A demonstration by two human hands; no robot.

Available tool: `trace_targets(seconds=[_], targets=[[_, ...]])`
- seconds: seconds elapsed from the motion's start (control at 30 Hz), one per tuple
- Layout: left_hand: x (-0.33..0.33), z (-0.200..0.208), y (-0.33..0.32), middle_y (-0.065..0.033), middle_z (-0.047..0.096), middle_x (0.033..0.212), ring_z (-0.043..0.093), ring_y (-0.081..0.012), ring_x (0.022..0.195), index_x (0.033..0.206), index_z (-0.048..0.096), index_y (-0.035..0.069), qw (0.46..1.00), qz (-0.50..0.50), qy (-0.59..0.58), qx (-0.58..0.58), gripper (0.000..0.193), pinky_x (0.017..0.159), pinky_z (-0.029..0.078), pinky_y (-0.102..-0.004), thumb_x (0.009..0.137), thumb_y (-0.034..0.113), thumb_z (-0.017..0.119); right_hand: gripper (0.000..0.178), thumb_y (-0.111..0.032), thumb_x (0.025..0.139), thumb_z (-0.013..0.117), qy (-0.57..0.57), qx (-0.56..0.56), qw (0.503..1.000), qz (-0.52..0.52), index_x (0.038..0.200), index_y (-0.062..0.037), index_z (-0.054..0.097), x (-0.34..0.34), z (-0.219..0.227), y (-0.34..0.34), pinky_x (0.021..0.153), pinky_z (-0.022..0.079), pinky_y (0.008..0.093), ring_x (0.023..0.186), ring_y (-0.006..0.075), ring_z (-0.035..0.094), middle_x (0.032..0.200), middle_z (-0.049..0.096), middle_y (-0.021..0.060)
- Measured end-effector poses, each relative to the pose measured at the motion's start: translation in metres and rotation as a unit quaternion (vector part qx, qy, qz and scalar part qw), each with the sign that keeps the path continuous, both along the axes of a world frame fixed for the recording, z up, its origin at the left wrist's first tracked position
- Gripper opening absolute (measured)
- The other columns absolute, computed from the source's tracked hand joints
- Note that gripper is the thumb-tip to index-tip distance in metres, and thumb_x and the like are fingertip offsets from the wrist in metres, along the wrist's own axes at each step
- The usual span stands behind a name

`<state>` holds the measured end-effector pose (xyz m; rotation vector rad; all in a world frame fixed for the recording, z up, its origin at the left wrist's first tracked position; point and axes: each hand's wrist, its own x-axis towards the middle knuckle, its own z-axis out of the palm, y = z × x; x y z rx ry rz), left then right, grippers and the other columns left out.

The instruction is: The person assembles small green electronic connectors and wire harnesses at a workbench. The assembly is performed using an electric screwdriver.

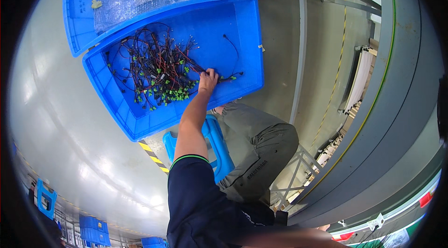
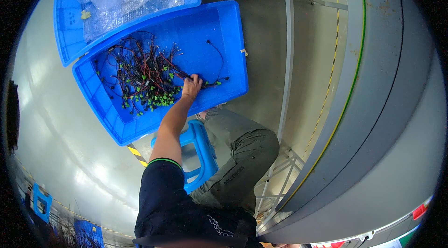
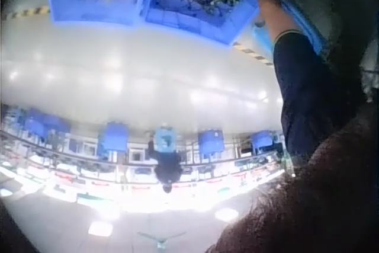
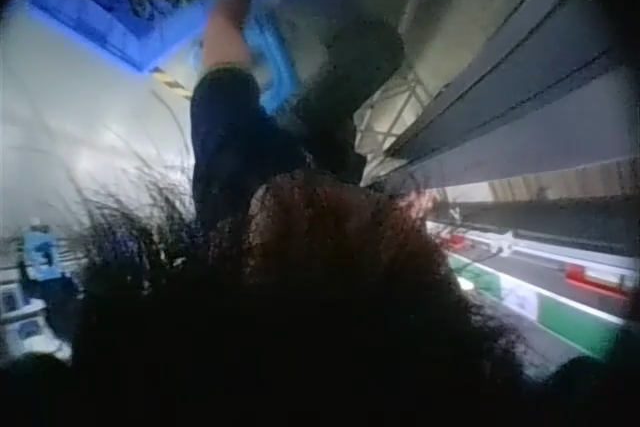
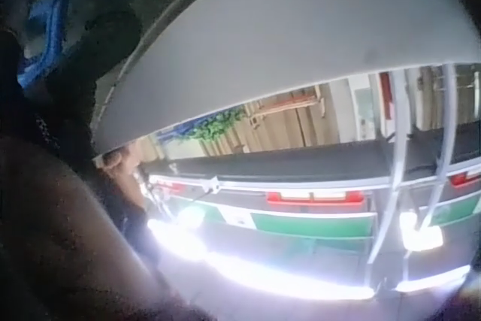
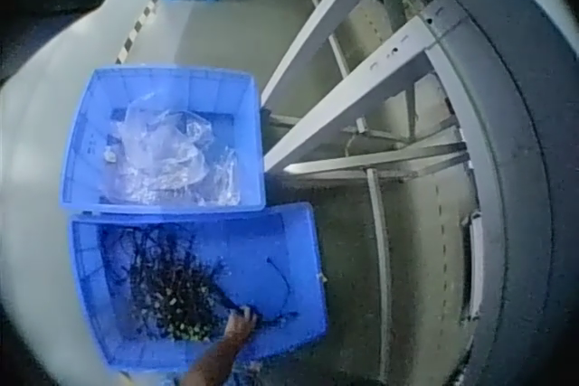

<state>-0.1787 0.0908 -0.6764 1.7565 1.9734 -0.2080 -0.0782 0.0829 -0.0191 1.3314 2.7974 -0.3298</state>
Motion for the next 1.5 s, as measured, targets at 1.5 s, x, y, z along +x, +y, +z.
trace_targets(seconds=[1.5], targets=[[-0.226, 0.430, -0.108, 0.0030, 0.057, 0.073, 0.048, -0.0054, 0.059, 0.108, 0.064, 0.001, 0.659, 0.525, -0.438, 0.314, 0.015, 0.052, 0.036, -0.0236, 0.101, 0.013, 0.071, 0.037, -0.009, 0.076, 0.081, 0.190, 0.102, 0.976, 0.009, 0.061, -0.0109, 0.046, -0.006, -0.017, -0.019, 0.043, 0.032, 0.0358, 0.053, 0.0203, 0.044, 0.061, 0.042, 0.0037]])
